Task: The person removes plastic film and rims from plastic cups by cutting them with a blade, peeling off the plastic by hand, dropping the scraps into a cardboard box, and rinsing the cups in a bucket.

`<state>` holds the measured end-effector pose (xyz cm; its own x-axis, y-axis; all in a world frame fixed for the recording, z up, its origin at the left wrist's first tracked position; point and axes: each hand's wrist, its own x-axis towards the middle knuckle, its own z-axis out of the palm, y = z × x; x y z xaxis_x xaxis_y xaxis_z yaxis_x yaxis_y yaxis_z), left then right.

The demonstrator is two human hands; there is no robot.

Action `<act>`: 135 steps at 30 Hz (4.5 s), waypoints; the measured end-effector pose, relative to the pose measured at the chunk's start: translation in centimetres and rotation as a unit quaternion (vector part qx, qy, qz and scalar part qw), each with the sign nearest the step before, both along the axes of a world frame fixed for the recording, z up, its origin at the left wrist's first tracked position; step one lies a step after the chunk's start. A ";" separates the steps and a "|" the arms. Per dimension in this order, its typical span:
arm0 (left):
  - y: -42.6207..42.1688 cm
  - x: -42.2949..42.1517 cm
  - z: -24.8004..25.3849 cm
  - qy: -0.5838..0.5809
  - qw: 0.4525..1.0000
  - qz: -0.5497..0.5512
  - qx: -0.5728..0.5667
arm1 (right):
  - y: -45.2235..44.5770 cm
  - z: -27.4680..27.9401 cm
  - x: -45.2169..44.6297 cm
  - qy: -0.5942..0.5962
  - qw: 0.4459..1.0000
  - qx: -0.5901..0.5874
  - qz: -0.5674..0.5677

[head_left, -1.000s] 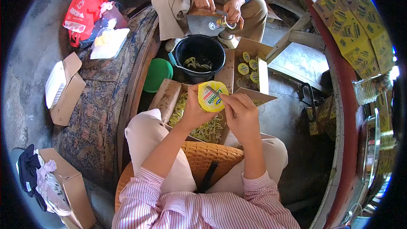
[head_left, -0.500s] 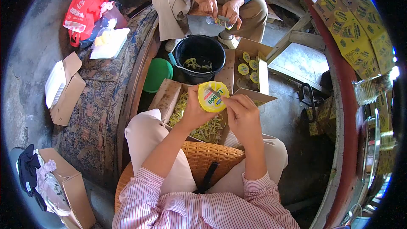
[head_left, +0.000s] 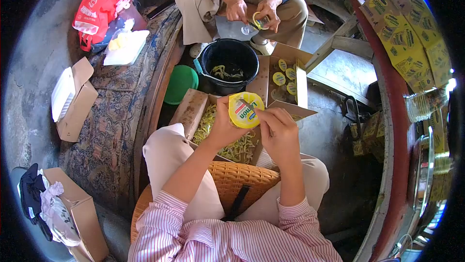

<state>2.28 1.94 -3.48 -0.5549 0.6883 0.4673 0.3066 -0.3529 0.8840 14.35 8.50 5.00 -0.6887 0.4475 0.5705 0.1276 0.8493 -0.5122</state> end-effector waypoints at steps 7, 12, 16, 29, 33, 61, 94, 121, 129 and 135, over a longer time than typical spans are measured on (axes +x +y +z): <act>-0.1 -0.2 -0.1 0.046 0.999 0.010 -0.016 | 0.1 -0.2 0.0 -0.004 1.000 0.004 0.008; -0.2 -0.2 0.2 0.074 0.997 0.018 -0.018 | 0.2 -0.2 0.1 -0.001 1.000 0.008 0.000; -0.3 -0.2 0.6 0.074 0.997 0.010 -0.027 | 0.1 -0.2 0.0 -0.002 1.000 0.022 -0.006; -0.2 -0.1 0.1 0.080 0.996 0.011 -0.023 | 0.2 -0.4 0.1 -0.037 0.999 0.012 -0.001; -0.1 -0.2 -0.4 0.079 0.997 0.009 -0.023 | 0.2 -0.5 0.2 -0.047 0.999 0.010 -0.004; 0.0 -1.3 0.4 0.010 0.999 0.022 -0.032 | 1.1 0.9 1.5 -0.099 0.995 -0.002 -0.012; -0.2 -1.2 0.5 -0.024 0.990 -0.113 -0.085 | 3.2 -1.0 1.2 0.010 0.989 0.150 0.004; -0.5 -2.0 0.8 -0.014 0.980 -0.171 -0.104 | 3.0 -1.7 0.7 -0.019 0.973 0.228 -0.021; -0.6 -1.8 1.4 -0.024 0.987 -0.143 -0.063 | 3.1 -1.8 0.8 0.005 0.976 0.215 -0.025; -0.5 -1.7 1.2 -0.044 0.994 -0.090 -0.034 | 3.8 -2.2 1.2 0.059 0.996 0.046 -0.045</act>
<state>0.58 1.43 -2.24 -0.4574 0.8085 0.3702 0.1639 -0.3326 0.9287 15.53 12.31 2.76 -0.5739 0.4463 0.6867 0.1496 0.8815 -0.4479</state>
